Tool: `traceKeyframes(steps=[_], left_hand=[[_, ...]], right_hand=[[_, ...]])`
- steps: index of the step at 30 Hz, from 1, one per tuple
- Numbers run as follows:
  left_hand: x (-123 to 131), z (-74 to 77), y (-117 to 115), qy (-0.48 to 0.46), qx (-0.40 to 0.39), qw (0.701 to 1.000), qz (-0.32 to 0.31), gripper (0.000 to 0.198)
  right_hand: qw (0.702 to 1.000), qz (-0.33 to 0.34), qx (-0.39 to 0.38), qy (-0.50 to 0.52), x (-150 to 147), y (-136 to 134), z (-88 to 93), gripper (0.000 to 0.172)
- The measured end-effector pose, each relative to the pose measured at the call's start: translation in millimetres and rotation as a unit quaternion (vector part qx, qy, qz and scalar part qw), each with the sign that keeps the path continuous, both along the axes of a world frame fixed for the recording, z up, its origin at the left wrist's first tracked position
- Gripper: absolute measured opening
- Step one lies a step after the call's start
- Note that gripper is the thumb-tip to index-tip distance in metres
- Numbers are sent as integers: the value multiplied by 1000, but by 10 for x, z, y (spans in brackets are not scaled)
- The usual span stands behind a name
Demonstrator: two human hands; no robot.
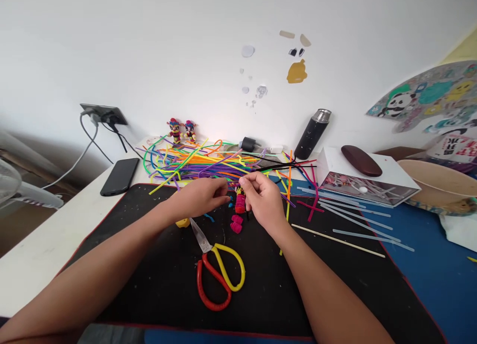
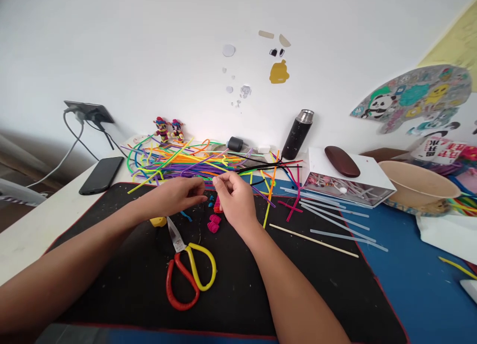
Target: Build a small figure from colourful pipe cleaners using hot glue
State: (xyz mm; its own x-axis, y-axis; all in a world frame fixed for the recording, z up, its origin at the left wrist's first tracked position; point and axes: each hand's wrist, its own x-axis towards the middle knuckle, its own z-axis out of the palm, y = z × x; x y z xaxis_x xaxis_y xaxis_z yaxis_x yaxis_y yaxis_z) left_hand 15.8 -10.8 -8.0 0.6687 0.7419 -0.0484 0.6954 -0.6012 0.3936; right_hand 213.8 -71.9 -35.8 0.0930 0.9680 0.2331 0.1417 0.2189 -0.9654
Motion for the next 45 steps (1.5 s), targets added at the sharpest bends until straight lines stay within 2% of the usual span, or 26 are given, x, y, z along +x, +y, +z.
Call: traceKeyframes(steps=[7,12,16,20,26,29,37,41,45], left_hand=[[33,-51,0,-1,-30,1000,-6,21],[25,-46,29,9,-29,999,-17,37],[25,-43,23,17,-15,1000,-18,30],[58,-24,-39,29,-34,997,-65,18],[94,-55,-86,38,-39,994,-94,17],[74,-61,-63,44,-42,994,-91,18],[-16,41,38,19,-23,999,-37,25],[17,-22,7,45,-23,996,-72,22],[88,-96,-84,21,-43,991,-123,22]], right_hand=[[1000,6,7,11,-24,-32,16,39],[999,-1,16,36,-10,-43,44,47],[997,-7,22,69,13,-18,55,48],[996,-11,19,88,16,5,56,49],[995,-5,25,94,4,-6,50,46],[995,-3,23,92,7,-2,44,46],[994,-21,28,105,40,10,84,46],[994,-26,26,102,49,17,91,46],[996,-21,26,86,44,19,69,47]])
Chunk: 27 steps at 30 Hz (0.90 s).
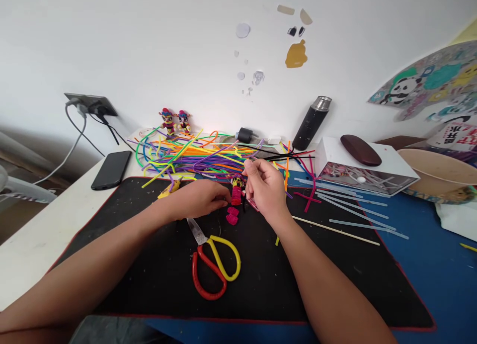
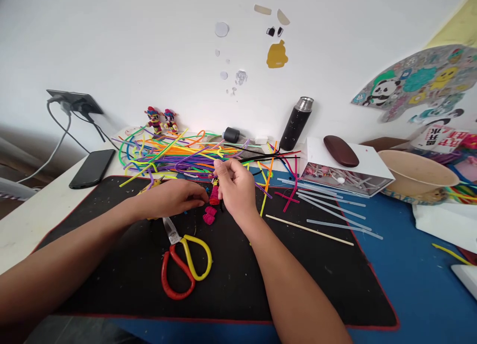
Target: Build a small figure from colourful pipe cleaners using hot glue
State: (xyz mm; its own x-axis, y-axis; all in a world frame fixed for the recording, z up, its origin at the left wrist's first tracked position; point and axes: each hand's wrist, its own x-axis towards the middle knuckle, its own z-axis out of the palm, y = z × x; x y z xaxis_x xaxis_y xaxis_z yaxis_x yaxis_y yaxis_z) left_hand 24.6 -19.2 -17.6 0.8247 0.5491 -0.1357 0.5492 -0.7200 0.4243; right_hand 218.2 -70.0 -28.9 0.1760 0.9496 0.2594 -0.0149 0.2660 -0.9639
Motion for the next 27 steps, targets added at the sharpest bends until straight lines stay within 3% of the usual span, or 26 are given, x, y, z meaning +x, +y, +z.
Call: traceKeyframes(steps=[4,10,19,24,27], left_hand=[[77,-58,-94,-7,3,999,-42,26],[139,-150,-138,3,50,998,-32,24],[152,-105,-165,52,36,998,-16,14],[64,-12,-79,-83,-30,995,46,9],[0,114,-11,-217,-121,962,115,18]], right_hand=[[1000,6,7,-10,-10,-8,-14,46],[999,20,0,-31,-32,-18,-46,45],[996,31,11,-88,-48,-39,-64,46],[996,23,3,-89,-44,-40,-44,49],[996,21,0,-85,-42,-41,-34,49]])
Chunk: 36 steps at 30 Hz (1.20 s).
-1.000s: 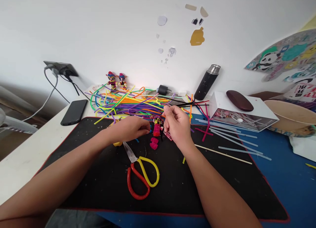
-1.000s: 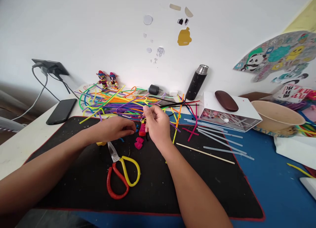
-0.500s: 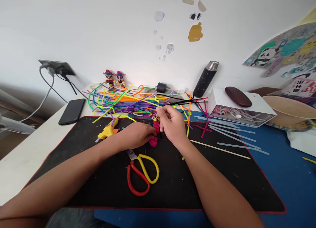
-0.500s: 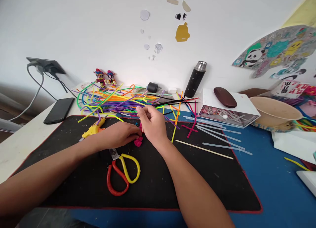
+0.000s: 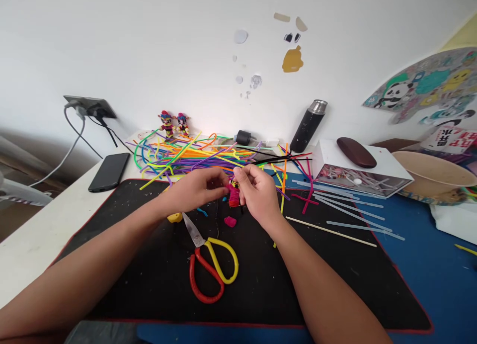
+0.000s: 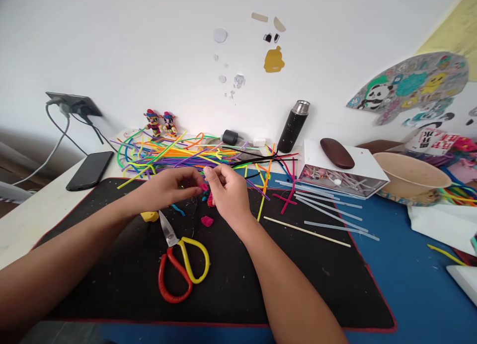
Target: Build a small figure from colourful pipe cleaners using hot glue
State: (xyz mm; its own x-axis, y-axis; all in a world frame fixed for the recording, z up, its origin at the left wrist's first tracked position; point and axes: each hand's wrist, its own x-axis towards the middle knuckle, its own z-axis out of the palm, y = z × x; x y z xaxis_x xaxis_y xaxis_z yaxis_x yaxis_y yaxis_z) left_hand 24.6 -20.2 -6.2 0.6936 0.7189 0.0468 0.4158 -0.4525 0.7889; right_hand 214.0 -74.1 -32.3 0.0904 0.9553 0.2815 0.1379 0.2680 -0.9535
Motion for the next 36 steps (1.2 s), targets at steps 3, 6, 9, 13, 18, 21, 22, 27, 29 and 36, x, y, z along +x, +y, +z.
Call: traceKeyframes(steps=[3,6,9,13,18,21,22,27,29,36], left_hand=[[-30,121,23,-126,-93,987,41,29],[-29,182,10,-178,-117,974,72,34],[-24,181,2,-189,-121,971,79,35],[-32,141,19,-169,-99,978,71,31],[-41,101,38,-158,-74,982,67,27],[-30,98,30,-163,-82,981,62,28],[-26,101,26,-165,-89,980,61,29],[-27,131,24,-154,-108,981,55,42],[-39,132,37,-151,-96,982,58,45],[-44,131,46,-141,-93,985,44,45]], right_hand=[[1000,4,-2,8,-3,-3,1,47],[1000,14,-8,10,-11,-6,-5,45],[999,30,-17,13,-23,-6,-7,41],[999,38,-24,27,-33,-2,-1,37],[998,43,-31,39,-38,-1,-1,36],[998,52,-34,27,-41,-3,4,32],[998,53,-35,23,-42,-4,8,30],[998,41,-37,19,-36,-2,22,30],[998,37,-40,27,-31,5,16,31],[998,29,-38,33,-19,27,3,31]])
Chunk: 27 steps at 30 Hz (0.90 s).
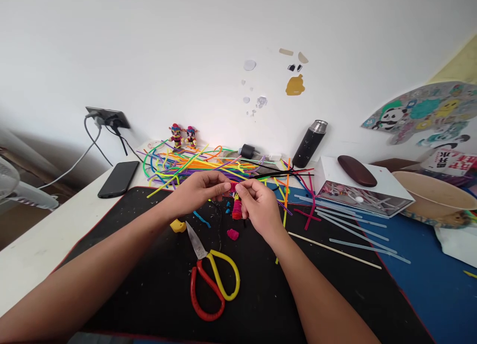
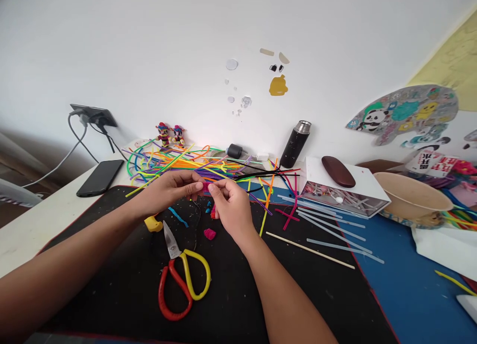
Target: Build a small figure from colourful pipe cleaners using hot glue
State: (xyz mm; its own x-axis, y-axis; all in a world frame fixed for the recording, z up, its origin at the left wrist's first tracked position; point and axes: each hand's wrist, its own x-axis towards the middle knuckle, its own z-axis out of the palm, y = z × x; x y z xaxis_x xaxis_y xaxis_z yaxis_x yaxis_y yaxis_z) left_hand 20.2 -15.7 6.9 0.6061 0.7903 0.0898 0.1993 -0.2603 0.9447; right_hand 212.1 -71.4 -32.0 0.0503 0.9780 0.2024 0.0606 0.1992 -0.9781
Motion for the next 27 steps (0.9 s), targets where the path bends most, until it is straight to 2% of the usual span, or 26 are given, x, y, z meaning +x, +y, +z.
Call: traceKeyframes(steps=[7,15,27], left_hand=[[18,-40,0,4,-9,1000,7,47],[-12,-9,23,-10,-16,1000,6,44],[16,-23,4,-18,-55,998,-14,43]], right_hand=[[1000,5,2,-7,-7,-24,19,33],[998,22,-19,55,6,-8,36,41],[997,31,-37,66,7,-1,36,38]])
